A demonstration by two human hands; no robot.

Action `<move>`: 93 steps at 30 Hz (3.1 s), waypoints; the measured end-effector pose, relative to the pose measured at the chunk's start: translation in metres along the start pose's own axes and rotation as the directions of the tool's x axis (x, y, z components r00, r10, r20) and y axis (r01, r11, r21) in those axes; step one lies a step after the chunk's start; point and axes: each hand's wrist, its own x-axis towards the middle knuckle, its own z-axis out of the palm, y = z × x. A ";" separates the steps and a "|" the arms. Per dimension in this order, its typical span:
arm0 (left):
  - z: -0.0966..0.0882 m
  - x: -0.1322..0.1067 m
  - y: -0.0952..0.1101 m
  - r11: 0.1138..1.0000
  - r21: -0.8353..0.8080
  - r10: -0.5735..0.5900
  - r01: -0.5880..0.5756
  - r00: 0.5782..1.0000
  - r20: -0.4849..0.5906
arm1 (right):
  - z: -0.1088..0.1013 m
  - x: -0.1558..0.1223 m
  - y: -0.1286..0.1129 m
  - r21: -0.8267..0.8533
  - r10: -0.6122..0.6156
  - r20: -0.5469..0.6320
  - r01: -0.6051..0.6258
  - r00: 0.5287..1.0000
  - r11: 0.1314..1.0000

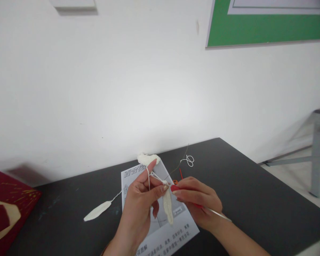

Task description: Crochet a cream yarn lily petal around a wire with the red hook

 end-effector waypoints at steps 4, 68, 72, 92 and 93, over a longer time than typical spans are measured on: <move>0.002 0.001 -0.002 1.000 -0.018 -0.013 0.013 0.999 -0.048 | -0.005 -0.002 -0.007 -0.271 -0.184 0.153 0.220 0.971 0.937; -0.020 0.007 0.017 0.803 0.552 0.080 -0.226 0.958 0.277 | -0.008 0.015 0.006 0.733 0.879 0.194 -0.660 0.436 0.165; -0.023 0.006 0.013 0.793 0.569 0.051 -0.217 0.955 0.293 | -0.008 0.016 0.004 0.736 0.860 0.156 -0.638 0.486 0.227; -0.011 0.006 0.008 0.895 0.412 0.086 -0.171 0.973 0.215 | -0.012 0.015 0.007 0.730 0.842 0.279 -0.672 0.461 0.126; -0.010 0.006 0.006 0.896 0.407 0.098 -0.177 0.974 0.206 | -0.013 0.015 0.008 0.729 0.840 0.285 -0.674 0.461 0.122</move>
